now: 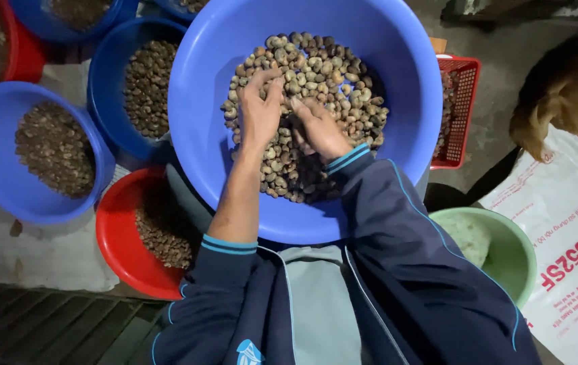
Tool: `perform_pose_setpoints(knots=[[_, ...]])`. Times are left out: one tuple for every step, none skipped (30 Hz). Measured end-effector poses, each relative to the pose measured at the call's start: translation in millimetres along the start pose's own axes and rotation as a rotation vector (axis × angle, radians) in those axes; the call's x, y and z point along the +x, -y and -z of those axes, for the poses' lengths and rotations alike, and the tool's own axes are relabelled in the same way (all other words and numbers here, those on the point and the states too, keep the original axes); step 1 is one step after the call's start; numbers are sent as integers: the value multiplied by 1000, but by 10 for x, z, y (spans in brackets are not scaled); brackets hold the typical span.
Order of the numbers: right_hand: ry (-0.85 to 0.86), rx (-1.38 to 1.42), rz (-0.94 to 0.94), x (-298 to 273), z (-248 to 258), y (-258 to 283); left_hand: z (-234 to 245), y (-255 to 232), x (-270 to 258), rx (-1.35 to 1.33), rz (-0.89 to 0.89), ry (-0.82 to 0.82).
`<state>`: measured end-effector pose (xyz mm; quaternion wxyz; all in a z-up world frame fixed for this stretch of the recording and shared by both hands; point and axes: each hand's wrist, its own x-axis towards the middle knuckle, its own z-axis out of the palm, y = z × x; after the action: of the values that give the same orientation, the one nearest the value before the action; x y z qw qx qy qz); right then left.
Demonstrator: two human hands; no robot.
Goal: Manually sorting nuts by picking them from a large central bowl and distributing them into smaller bowls based on quality.
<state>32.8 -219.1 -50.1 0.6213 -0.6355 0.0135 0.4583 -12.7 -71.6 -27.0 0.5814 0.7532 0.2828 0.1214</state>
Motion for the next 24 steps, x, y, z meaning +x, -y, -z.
perform_pose_setpoints(knots=[[2,4,2,-87,-81,83,-27,-202,-87,4,-2,0],[-26,213,-75,-175,-164,169,-53,-404,-174,-88,31,-69],[-52,422,-153,-263,-250,254,-76,-604,-263,-181,65,-138],[-49,426,-152,-219,-215,165,-127,-632,-320,-177,62,-139],[-23,480,-118,-178,-173,74,-186,-659,-378,-131,3,-139],[2,534,-84,-135,-128,-16,-248,-685,-435,-85,-57,-139],[-1,538,-80,-110,-99,-14,-281,-679,-460,-84,-59,-134],[1,534,-71,-83,-69,-13,-316,-674,-485,-99,-117,-108],[3,530,-63,-61,-37,-15,-352,-666,-514,-114,-174,-81],[-1,534,-60,-104,-2,73,-369,-660,-541,-113,-175,-74],[-13,595,-60,-137,19,170,-372,-657,-561,-146,-215,-64],[-25,656,-60,-169,38,267,-373,-653,-579,-178,-254,-54],[-23,660,-59,-286,1,372,-357,-663,-578,-175,-256,-53],[59,762,-2,-404,-35,476,-342,-673,-575,-271,-296,-29],[142,863,54,-523,-69,580,-328,-683,-574,-368,-335,-6],[143,866,56,-515,-36,595,-269,-777,-588,-364,-337,-4],[197,894,52,-508,10,608,-225,-873,-595,-327,-384,-55],[251,921,49,-498,63,619,-186,-966,-600,-289,-432,-105],[241,926,53,-571,145,689,-124,-943,-604,-292,-430,-94],[203,899,65,-639,233,756,-68,-916,-604,-315,-394,-103],[160,872,77,-717,345,815,-38,-885,-603,-341,-354,-108],[143,878,80,-831,549,848,-3,-849,-603,-346,-348,-92],[120,886,156,-946,745,888,37,-813,-603,-256,-265,-65],[98,892,233,-1064,932,930,82,-776,-599,-165,-183,-36]])
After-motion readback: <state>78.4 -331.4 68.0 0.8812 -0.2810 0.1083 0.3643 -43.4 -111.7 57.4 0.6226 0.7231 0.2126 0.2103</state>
